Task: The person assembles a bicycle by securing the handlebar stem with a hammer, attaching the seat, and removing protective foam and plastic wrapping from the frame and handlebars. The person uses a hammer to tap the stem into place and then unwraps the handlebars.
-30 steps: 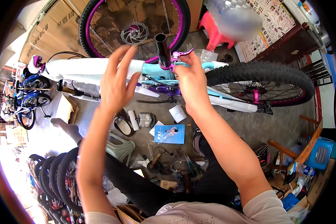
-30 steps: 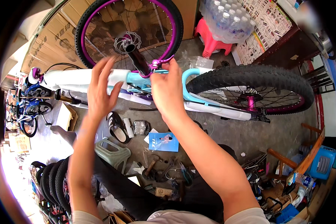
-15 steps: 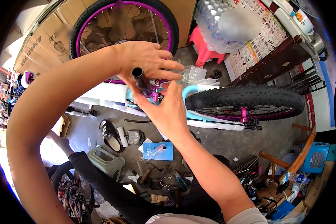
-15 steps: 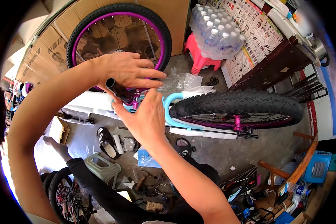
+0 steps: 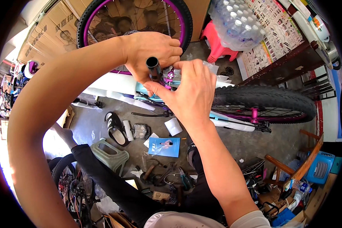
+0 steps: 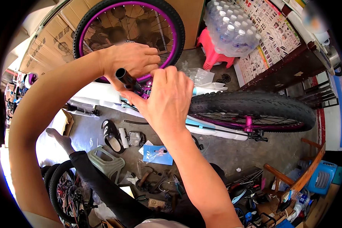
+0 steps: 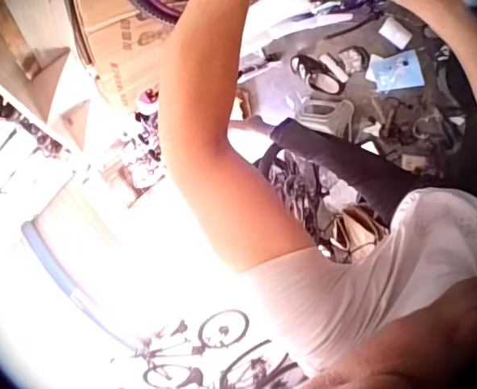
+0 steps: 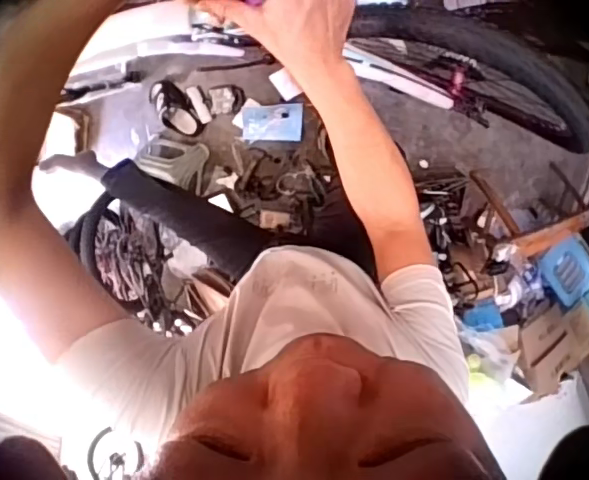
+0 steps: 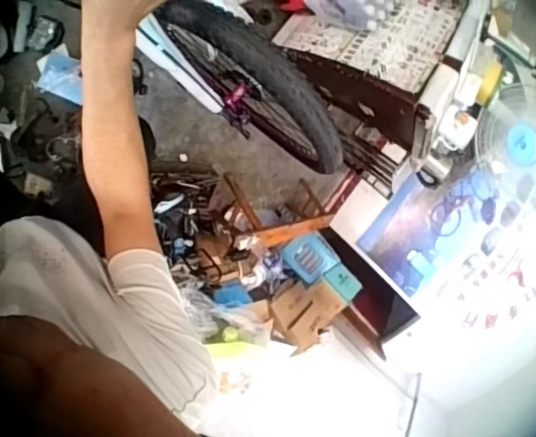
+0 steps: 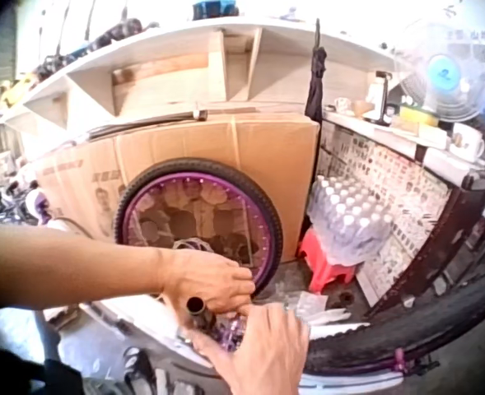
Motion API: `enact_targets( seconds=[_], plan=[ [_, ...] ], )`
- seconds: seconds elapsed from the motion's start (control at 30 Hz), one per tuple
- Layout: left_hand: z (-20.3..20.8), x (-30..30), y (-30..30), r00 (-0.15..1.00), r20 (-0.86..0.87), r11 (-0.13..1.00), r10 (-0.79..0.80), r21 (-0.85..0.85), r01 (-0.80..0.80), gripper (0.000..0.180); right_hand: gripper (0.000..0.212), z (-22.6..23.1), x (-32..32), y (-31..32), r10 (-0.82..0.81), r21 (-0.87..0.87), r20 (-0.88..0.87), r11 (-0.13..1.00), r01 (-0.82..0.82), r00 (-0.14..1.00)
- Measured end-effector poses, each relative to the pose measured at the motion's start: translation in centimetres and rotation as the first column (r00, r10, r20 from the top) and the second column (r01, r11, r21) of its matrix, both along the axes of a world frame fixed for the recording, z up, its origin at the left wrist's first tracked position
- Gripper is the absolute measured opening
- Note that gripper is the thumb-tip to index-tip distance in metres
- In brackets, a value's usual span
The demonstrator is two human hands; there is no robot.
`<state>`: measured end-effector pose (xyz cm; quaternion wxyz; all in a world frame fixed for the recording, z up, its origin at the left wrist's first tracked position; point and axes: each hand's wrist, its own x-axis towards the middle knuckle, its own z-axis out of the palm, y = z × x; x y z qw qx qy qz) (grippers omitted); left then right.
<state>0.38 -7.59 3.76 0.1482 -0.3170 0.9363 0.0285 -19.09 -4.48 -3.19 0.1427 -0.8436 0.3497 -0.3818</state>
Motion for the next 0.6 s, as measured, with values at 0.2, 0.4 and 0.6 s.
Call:
enact_targets(
  seconds=[0.2, 0.4, 0.6],
  plan=[
    [-1.7, 1.5, 1.4, 0.956, -0.275, 0.994, 0.103, -0.017, -0.112, 0.062, 0.041, 0.5, 0.6, -1.3, 0.315, -0.14, 0.107, 0.944, -0.299, 0.943],
    [-2.0, 1.8, 2.5, 0.95, -0.276, 0.988, 0.145, -0.016, -0.155, 0.086, 0.038, 0.3, 1.2, -1.6, 0.346, -0.252, 0.113, 0.917, -0.31, 0.931],
    [-1.4, 1.8, 4.0, 0.886, -0.326, 0.943, 0.33, 0.084, -0.321, 0.071, 0.032, -0.3, 2.5, -1.4, 0.331, -0.253, 0.2, 0.927, -0.278, 0.922]
  ],
)
